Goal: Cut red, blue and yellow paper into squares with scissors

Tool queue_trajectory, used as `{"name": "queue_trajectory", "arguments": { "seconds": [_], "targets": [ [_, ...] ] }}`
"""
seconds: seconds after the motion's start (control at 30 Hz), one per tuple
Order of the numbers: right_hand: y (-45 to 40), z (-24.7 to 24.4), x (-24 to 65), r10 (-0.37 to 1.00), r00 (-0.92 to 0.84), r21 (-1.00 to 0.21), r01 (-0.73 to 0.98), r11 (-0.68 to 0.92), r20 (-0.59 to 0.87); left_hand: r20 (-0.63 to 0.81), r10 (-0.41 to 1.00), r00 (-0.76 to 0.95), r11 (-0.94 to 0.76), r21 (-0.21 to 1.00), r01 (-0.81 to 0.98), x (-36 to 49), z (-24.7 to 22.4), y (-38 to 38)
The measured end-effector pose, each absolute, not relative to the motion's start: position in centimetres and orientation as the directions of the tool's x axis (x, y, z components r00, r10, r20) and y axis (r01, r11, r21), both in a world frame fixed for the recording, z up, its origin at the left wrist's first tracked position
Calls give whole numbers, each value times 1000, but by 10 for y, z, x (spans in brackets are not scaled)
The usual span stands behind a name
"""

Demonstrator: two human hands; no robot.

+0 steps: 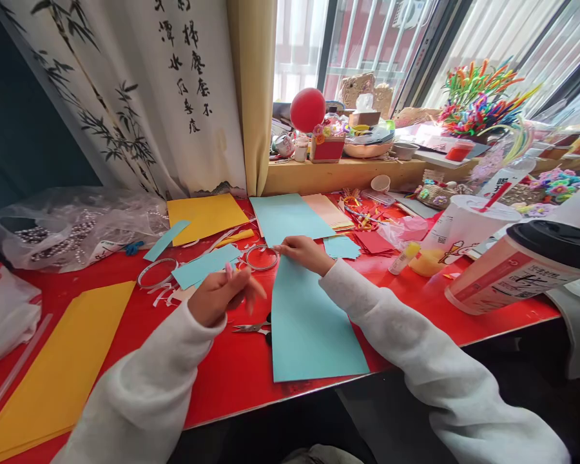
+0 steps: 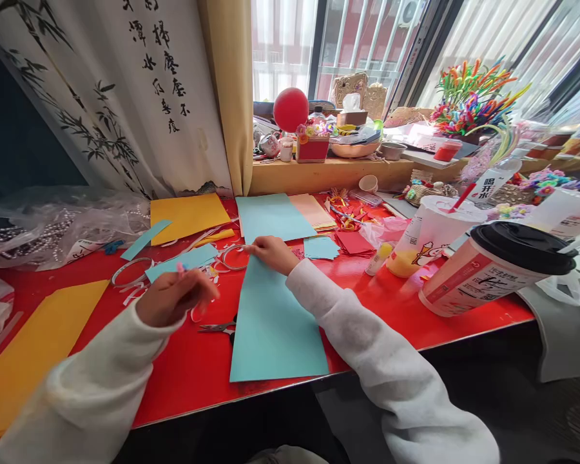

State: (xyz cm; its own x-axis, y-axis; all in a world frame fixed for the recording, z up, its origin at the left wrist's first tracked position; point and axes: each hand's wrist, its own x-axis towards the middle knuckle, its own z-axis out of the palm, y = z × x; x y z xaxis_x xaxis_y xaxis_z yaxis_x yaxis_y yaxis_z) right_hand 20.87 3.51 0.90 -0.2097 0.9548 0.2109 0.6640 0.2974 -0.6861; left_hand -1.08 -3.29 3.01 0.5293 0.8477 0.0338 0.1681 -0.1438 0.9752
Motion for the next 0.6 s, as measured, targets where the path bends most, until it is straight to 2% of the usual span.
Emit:
{"name": "queue_trajectory", "arguments": {
  "seconds": [0.07,0.13,0.43,0.6],
  "targets": [
    [27,17,192,941,-259,-700,631,334,215,168,952,255,-249,911,330,-3,26,-24],
    [20,23,175,927,-297,-721,588,367,229,199,968,152,-247,857,451,4,19,-19],
    [4,26,151,924,-265,-771,514,376,274,217,971,104,-240,838,489,-1,8,-15],
    [-1,24,152,924,-244,-769,514,380,294,208,969,129,-244,879,410,-1,1,-10]
  ]
}}
